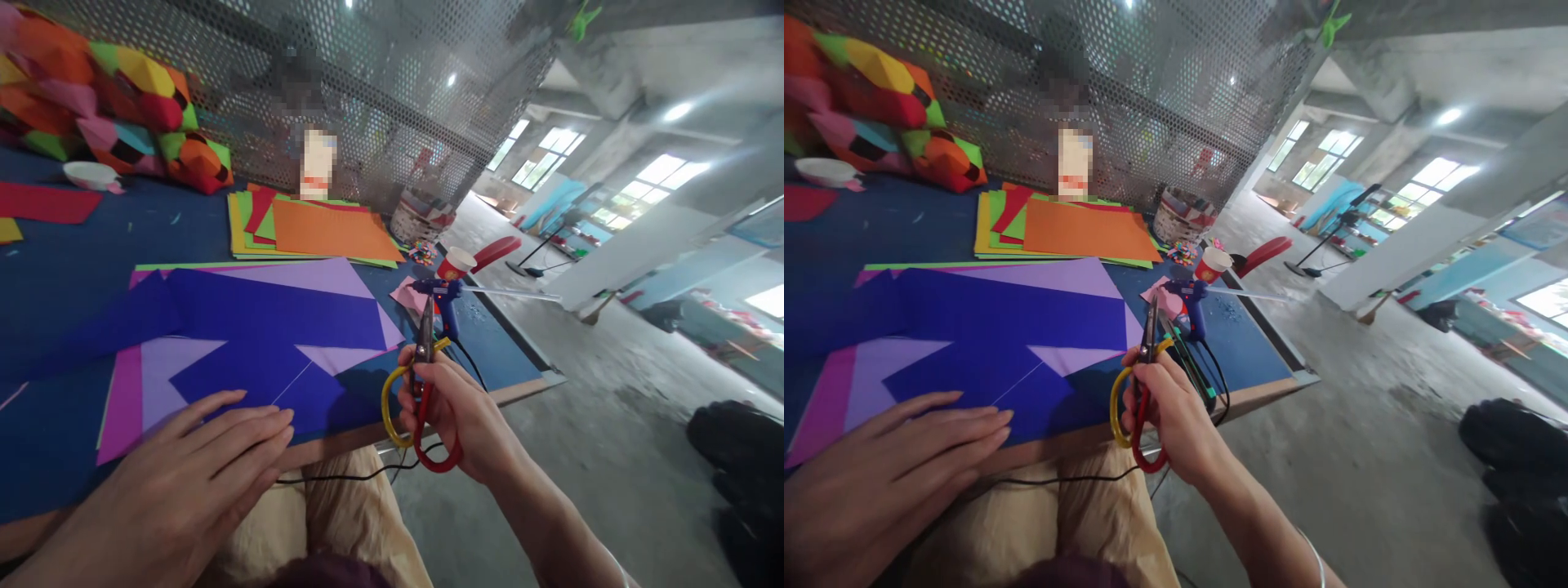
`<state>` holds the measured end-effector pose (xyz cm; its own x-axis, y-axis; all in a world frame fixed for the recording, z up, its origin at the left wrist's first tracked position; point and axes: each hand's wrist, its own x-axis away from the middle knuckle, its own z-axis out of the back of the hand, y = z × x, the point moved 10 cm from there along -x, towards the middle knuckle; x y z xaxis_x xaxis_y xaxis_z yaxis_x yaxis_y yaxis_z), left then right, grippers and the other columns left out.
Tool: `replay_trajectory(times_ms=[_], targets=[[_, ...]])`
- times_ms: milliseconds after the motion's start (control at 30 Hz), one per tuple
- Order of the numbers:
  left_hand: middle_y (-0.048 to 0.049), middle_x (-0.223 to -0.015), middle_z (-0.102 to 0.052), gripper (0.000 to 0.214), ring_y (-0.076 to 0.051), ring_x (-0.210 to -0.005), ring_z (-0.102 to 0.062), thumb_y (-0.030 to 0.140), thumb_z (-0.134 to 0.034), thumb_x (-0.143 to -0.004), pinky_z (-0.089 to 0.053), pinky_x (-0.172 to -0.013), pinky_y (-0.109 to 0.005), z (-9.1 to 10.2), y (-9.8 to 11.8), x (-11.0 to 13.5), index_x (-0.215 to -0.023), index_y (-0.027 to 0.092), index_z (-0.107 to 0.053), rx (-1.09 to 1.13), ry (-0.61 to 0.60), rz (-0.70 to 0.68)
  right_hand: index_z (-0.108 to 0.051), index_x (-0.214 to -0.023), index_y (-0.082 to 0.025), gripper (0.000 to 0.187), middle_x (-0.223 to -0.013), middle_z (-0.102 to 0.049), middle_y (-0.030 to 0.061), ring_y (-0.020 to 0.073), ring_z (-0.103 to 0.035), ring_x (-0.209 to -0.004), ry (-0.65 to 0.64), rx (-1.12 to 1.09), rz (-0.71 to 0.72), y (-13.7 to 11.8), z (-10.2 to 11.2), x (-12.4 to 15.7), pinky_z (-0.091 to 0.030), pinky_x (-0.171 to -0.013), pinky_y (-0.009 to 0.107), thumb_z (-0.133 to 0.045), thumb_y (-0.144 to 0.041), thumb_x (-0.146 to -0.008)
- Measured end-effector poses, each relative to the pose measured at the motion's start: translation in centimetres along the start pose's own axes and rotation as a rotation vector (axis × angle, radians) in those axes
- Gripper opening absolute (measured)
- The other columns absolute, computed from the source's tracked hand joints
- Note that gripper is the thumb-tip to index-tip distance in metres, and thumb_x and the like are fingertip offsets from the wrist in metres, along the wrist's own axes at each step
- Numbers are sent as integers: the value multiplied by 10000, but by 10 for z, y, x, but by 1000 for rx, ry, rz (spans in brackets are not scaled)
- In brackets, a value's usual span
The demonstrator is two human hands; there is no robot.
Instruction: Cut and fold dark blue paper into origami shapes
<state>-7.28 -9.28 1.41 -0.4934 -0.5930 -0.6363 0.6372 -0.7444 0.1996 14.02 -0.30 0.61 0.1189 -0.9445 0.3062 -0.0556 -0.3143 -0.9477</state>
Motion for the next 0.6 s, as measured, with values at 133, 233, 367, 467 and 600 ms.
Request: replay_trajectory(times_ms=[133, 233, 367, 467, 600], targets=[[1, -1280, -780, 398, -117, -1220, -692, 46, -487, -990, -324, -1259, -265, 4, 6, -2, -1308, 195, -674, -92, -40, -147, -640, -968, -220, 422, -630, -608, -51, 120, -552, -499, 28, -84, 99, -13, 3, 6, -453, -514, 242, -810, -500, -701], [-4, -1285, -781, 472, -145, -1201, -709, 12, -456, -953, -480, -1154, -293, 6, 4, -4, -1328, 206, -667, -124, -51, -109, -653, -959, -224, 421, -645, -620, -44, 127, -559, -507, 22, -123, 124, -14, 2, 5, -466, -519, 251, -829, -497, -692], [-5, -1180, -805, 359, -168, -1060, -757, 70, -465, -1006, -618, -921, -299, 10, -1, -12, -1219, 231, -706, -51, 25, 49, -661, -956, -227, 415, -636, -626, -39, 144, -575, -507, -25, -138, 101, -6, -7, 1, -477, -519, 265, -837, -493, -692], [-8, -1131, -812, 264, -173, -998, -769, 143, -505, -1049, -633, -877, -309, 9, -4, -17, -1136, 239, -735, 13, 63, 137, -671, -964, -224, 409, -658, -632, -38, 147, -582, -512, -54, -159, 113, -6, -12, 0, -480, -515, 270, -834, -494, -702], [-10, -1067, -821, 233, -169, -957, -780, 278, -544, -1082, -639, -817, -286, 4, -13, -25, -1039, 251, -772, 99, 45, 217, -676, -966, -224, 424, -671, -630, -39, 147, -581, -524, -89, -183, 122, -7, -15, -1, -486, -519, 274, -845, -503, -695]])
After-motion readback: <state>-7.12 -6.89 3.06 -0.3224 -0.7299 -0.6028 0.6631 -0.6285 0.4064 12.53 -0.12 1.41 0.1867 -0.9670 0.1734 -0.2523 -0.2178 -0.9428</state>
